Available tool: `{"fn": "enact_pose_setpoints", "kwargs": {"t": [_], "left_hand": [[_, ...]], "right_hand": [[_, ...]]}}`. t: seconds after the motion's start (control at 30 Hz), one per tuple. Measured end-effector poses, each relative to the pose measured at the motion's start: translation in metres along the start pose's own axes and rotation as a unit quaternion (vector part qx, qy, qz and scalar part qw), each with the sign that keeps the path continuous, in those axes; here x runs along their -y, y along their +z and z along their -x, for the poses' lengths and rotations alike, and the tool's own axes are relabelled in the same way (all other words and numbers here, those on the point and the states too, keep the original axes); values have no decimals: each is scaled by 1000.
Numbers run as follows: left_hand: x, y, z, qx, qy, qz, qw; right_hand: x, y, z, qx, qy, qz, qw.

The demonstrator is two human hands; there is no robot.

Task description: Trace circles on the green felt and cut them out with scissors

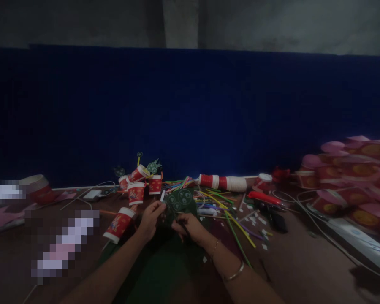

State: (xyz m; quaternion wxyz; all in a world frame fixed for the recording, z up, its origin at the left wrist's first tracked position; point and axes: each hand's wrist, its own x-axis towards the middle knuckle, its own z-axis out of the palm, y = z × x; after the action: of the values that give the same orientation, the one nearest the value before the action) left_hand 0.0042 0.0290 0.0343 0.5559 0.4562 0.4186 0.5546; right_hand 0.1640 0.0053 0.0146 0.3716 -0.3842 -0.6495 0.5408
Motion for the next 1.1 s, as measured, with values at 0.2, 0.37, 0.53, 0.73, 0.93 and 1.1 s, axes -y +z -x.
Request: {"fn": "enact_pose_setpoints", "kwargs": {"t": [0.2, 0.37, 0.53, 0.73, 0.93, 1.1], "left_hand": [[1, 0, 0, 1, 2, -5, 1000], [0, -1, 0, 5, -2, -5, 1000], [0, 0, 1, 14, -5, -10, 1000], [2, 0, 0, 16, -3, -17, 1000], [2, -1, 0, 18, -5, -18, 1000], [3, -2, -1, 18, -6, -21, 1000]], "right_hand": [[-5, -1, -2, -2, 7, 9, 1000], [-4, 0, -1, 4, 14, -13, 1000], [-3, -1, 0, 3, 7, -15, 1000], [-6, -1, -3, 7, 8, 4, 1000], [-1, -1, -1, 9, 7, 8, 1000], [0, -1, 0, 8, 12, -3, 1000]]}}
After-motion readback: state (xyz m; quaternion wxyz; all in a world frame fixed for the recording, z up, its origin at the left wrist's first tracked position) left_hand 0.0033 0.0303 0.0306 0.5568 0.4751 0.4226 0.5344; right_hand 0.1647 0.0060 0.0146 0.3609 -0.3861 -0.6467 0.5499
